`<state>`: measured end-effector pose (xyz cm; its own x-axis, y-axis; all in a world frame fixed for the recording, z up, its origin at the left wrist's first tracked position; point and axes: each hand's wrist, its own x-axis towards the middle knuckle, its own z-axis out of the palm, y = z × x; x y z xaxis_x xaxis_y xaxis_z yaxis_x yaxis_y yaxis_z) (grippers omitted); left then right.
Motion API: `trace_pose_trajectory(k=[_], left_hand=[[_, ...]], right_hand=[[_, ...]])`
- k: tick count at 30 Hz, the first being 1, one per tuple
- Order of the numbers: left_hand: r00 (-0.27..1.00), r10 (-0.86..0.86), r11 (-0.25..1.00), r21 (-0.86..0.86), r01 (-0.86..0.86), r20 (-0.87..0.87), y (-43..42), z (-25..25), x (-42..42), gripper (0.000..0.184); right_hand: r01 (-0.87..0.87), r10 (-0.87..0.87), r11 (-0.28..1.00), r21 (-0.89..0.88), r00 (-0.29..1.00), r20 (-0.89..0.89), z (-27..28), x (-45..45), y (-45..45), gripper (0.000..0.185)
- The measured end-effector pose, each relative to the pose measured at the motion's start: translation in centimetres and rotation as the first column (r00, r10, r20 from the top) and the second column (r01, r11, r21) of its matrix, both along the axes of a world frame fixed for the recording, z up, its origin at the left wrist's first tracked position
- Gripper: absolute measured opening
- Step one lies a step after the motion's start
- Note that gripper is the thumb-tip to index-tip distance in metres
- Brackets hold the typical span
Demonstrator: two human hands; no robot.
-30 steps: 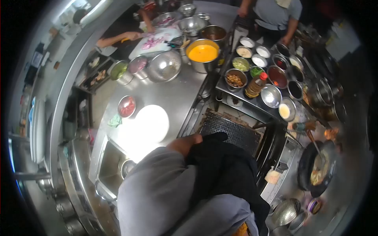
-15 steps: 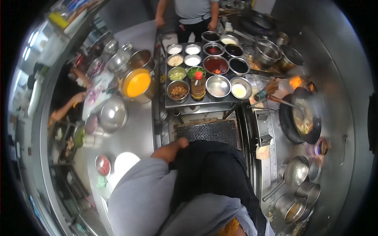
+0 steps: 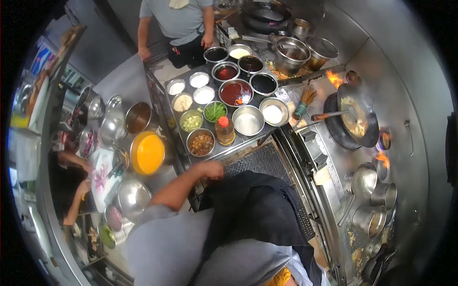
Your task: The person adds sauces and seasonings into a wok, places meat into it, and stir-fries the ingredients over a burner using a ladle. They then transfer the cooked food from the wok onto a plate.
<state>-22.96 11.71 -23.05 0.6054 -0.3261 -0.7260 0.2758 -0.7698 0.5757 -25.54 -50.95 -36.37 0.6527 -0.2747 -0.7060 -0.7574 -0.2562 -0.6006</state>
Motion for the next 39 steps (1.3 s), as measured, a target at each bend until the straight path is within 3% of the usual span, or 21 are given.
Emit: trace_pose_trajectory(k=[1, 2, 3, 4, 5, 6, 8, 9, 11, 14, 19, 23, 26, 29, 31, 34, 38, 39], left_hand=[[0.939, 0.272, 0.962, 0.059, -0.266, -0.211, 1.5, 4.6, 0.7, 0.025], [0.916, 0.383, 0.923, 0.072, -0.377, -0.116, 3.7, 6.5, 0.9, 0.024], [0.949, 0.312, 0.941, 0.125, -0.314, 0.039, 7.1, 4.3, 1.9, 0.024], [0.891, -0.097, 0.976, 0.219, -0.002, 0.444, 9.5, 5.0, 2.9, 0.023], [0.875, 0.178, 0.929, 0.216, -0.3, 0.45, 11.7, 3.1, 4.6, 0.021], [0.744, 0.449, 0.785, 0.179, -0.593, 0.494, 12.2, 3.1, 6.3, 0.023], [0.673, 0.171, 0.726, 0.37, -0.579, 0.719, 14.3, -0.5, 9.8, 0.021], [0.675, 0.167, 0.735, 0.366, -0.571, 0.719, 14.3, -0.6, 11.2, 0.021], [0.686, 0.346, 0.559, 0.447, -0.698, 0.64, 13.5, -1.0, 13.8, 0.025], [0.703, 0.336, 0.572, 0.457, -0.681, 0.627, 14.2, -4.1, 16.5, 0.026], [0.675, 0.423, 0.55, 0.42, -0.722, 0.605, 13.5, -4.2, 18.0, 0.028], [0.719, 0.336, 0.593, 0.457, -0.663, 0.608, 13.9, -3.8, 17.7, 0.026], [0.666, 0.247, 0.591, 0.435, -0.679, 0.704, 14.3, -3.3, 17.2, 0.024], [0.686, 0.269, 0.659, 0.39, -0.643, 0.676, 15.3, -3.6, 16.8, 0.022], [0.584, 0.364, 0.66, 0.242, -0.712, 0.725, 15.9, -4.5, 16.4, 0.023], [0.566, 0.423, 0.692, 0.15, -0.706, 0.708, 17.0, -5.1, 16.0, 0.03], [0.596, 0.449, 0.684, 0.173, -0.709, 0.666, 17.3, -4.6, 15.8, 0.036], [0.554, 0.531, 0.653, 0.106, -0.749, 0.642, 18.2, -5.9, 15.7, 0.037]], right_hand=[[-0.001, 0.001, 1.0, 0.002, 1.0, -0.007, 0.1, -0.3, 1.1, 0.03], [-0.005, 0.006, 1.0, 0.006, 1.0, -0.011, 0.1, -0.5, 2.2, 0.03], [-0.007, 0.007, 1.0, 0.006, 1.0, -0.012, 0.2, -0.7, 3.2, 0.03], [-0.017, 0.017, 1.0, 0.009, 1.0, -0.015, 0.3, -0.8, 4.1, 0.031], [-0.022, 0.022, 1.0, 0.011, 1.0, -0.012, 0.5, -0.8, 4.8, 0.031], [-0.029, 0.029, 0.999, 0.014, 1.0, -0.009, 0.7, -0.8, 5.5, 0.031], [-0.039, 0.039, 0.999, 0.018, 0.999, -0.008, 1.0, -0.7, 6.8, 0.031], [-0.042, 0.043, 0.999, 0.021, 0.999, -0.006, 1.2, -0.8, 7.3, 0.031], [-0.044, 0.044, 0.999, 0.023, 0.999, -0.004, 1.3, -1.0, 8.0, 0.031], [-0.043, 0.043, 0.999, 0.026, 0.999, 0.003, 1.6, -0.9, 9.0, 0.031], [-0.029, 0.029, 0.999, 0.028, 1.0, 0.004, 1.8, -1.2, 9.9, 0.031], [-0.013, 0.013, 0.999, 0.035, 1.0, 0.004, 1.5, -1.2, 10.5, 0.032], [-0.005, 0.005, 0.999, 0.042, 1.0, 0.001, 1.1, -1.1, 10.8, 0.032], [-0.008, 0.008, 0.999, 0.047, 1.0, -0.004, 0.8, -0.9, 11.2, 0.032], [-0.011, 0.011, 0.999, 0.052, 1.0, -0.004, 0.7, -0.5, 11.4, 0.032], [-0.016, 0.016, 0.998, 0.061, 1.0, 0.0, 0.5, 0.0, 11.7, 0.032], [-0.015, 0.014, 0.997, 0.07, 1.0, 0.012, 0.2, 0.6, 11.8, 0.032], [-0.002, 0.001, 0.997, 0.075, 1.0, 0.018, 0.5, 0.8, 11.8, 0.032]])
